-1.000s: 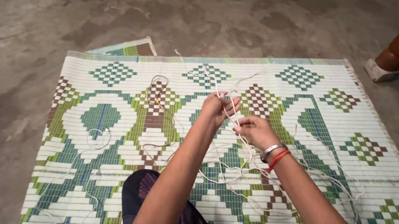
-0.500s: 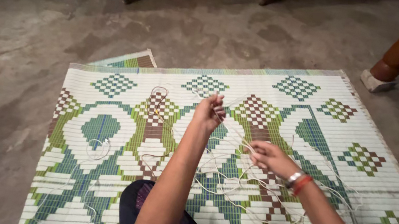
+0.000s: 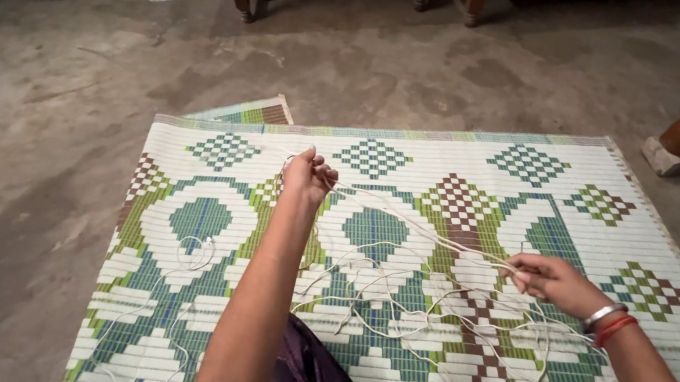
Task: The person untangles and bundles white cords by hand while sitting on a floor mat. They then lift the bundle and place it onto a window ledge.
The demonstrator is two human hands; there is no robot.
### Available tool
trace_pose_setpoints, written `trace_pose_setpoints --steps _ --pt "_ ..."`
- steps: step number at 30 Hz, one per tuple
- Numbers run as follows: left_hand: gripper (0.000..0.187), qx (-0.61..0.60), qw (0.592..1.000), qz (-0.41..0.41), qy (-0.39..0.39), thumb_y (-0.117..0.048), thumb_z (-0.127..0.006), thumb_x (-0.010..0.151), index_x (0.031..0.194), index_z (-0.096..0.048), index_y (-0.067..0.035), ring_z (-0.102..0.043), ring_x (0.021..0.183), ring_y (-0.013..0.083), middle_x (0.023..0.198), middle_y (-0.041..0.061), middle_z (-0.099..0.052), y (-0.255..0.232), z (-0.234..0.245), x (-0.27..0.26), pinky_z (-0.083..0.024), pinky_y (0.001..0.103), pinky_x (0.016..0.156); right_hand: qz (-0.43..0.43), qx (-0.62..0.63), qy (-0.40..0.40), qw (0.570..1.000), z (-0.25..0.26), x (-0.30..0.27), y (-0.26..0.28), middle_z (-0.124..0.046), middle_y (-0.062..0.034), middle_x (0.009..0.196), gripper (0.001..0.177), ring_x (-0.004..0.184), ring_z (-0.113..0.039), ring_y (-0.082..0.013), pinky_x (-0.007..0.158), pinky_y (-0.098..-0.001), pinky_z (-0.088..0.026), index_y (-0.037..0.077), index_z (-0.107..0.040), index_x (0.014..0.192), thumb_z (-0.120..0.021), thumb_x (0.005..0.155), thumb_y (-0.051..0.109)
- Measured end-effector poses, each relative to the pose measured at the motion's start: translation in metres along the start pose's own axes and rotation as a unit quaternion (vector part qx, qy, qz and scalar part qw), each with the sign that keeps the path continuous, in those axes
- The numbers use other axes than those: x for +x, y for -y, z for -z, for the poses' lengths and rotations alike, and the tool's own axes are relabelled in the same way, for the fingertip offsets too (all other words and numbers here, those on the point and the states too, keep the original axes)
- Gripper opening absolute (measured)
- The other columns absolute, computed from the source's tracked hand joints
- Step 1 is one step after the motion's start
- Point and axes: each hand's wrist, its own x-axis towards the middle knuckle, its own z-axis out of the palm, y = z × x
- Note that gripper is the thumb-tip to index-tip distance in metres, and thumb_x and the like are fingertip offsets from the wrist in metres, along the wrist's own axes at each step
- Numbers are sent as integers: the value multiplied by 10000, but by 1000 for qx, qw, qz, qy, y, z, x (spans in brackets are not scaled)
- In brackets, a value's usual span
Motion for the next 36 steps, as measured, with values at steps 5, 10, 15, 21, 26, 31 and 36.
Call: trace_pose_setpoints --steps 5,10,15,21,26,31,36 --pt "243 -10 996 -83 -31 -150 -574 1011 809 -476 -59 -439 495 144 625 37 -468 -56 34 -2 -409 297 452 -44 -19 -82 996 17 -1 -30 -726 21 863 289 664 -568 -67 582 -208 -493 50 -705 1206 -600 942 99" --pt "139 66 987 -127 -74 -168 -577 1007 928 -541 -60 -467 531 169 654 29 -470 -72 45 -33 -470 333 508 -31 -13 -42 999 28 -9 -64 -610 -25 745 230 572 -413 -116 502 -253 -368 38 -699 1160 -608 967 126" --pt "178 85 981 -174 -14 -127 -514 1037 1203 -571 -103 -547 617 160 777 35 -572 -62 18 -81 -537 326 604 -71 -98 -104 987 22 -11 -60 -621 -29 759 268 601 -446 -130 532 -276 -404 79 -763 1180 -607 971 141" --pt "240 46 981 -188 23 -200 -393 1062 1234 -548 -136 -470 562 132 755 47 -565 -77 13 -110 -412 286 529 -98 -108 -147 978 39 -20 -78 -771 38 949 286 764 -646 -99 662 -256 -544 99 -732 1206 -594 966 170" --pt "463 -4 986 -150 67 -538 -376 1080 929 -517 -123 -273 502 122 602 -23 -315 -89 40 -87 -271 294 499 -70 -77 -102 989 47 -27 -108 -755 -52 995 288 818 -632 -120 716 -260 -529 44 -729 1196 -624 959 169" --pt "651 28 989 -126 74 -734 -335 997 701 -366 -155 -239 494 135 571 -23 -276 -93 43 -93 -251 291 482 -100 -53 -113 987 47 -29 -115 -734 -216 1064 319 860 -556 -264 692 -370 -486 19 -686 1327 -649 1028 124" --pt "645 68 990 -104 67 -728 -312 993 686 -326 -160 -271 533 164 579 -11 -284 -98 53 -91 -330 333 542 -84 -45 -133 987 56 -37 -117 -783 -70 1175 346 1025 -709 -188 882 -332 -581 51 -720 1271 -643 949 152"
